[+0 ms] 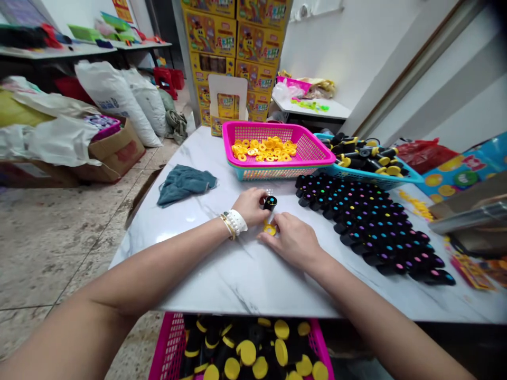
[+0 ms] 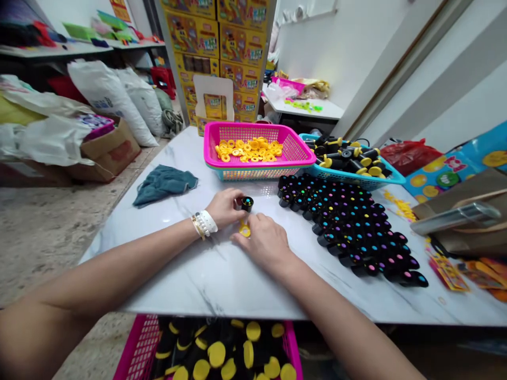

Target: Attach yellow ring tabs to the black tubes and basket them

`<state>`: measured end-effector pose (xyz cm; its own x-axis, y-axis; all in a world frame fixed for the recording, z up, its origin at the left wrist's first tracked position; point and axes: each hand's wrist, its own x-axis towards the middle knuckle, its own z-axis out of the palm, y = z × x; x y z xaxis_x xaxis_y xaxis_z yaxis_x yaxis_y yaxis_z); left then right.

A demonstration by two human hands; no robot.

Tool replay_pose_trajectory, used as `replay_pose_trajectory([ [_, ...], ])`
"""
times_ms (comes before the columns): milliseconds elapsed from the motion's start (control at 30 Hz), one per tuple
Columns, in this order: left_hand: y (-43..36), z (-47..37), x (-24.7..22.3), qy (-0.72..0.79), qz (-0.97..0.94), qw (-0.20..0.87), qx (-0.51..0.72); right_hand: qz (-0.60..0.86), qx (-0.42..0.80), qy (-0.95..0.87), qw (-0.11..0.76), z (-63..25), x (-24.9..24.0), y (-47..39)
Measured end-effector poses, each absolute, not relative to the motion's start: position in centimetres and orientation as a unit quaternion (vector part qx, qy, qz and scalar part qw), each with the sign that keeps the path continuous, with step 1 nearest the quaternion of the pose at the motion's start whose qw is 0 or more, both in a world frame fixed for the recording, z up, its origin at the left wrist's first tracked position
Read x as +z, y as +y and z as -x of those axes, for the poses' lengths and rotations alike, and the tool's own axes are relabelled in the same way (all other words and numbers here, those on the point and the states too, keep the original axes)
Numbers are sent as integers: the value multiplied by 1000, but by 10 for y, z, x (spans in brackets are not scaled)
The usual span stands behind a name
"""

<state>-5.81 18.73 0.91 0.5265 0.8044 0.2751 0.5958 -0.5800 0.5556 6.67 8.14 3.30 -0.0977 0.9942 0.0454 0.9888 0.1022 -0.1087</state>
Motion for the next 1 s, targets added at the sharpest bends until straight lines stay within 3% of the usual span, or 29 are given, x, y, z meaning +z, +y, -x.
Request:
replay_pose_trajectory([
  [200, 185, 63, 7, 398, -874, 183, 211, 624, 100, -775, 25, -64, 56, 83],
  [267, 176, 61, 6, 378, -883, 191, 204, 609, 228, -754, 92, -77, 60, 75],
  [400, 156, 51, 5, 323, -898, 213, 208, 583, 459, -593, 313, -112, 52, 69],
  [467, 149, 47, 5, 308, -903, 214, 210, 587, 485, -531, 371, -123, 41, 74],
  [700, 143, 44, 9, 308, -898, 246, 197, 580, 550, -422, 427, -125, 25, 87],
  [1000, 139, 46, 17, 322, -882, 288, 189, 555, 574, -404, 446, -122, 20, 84],
])
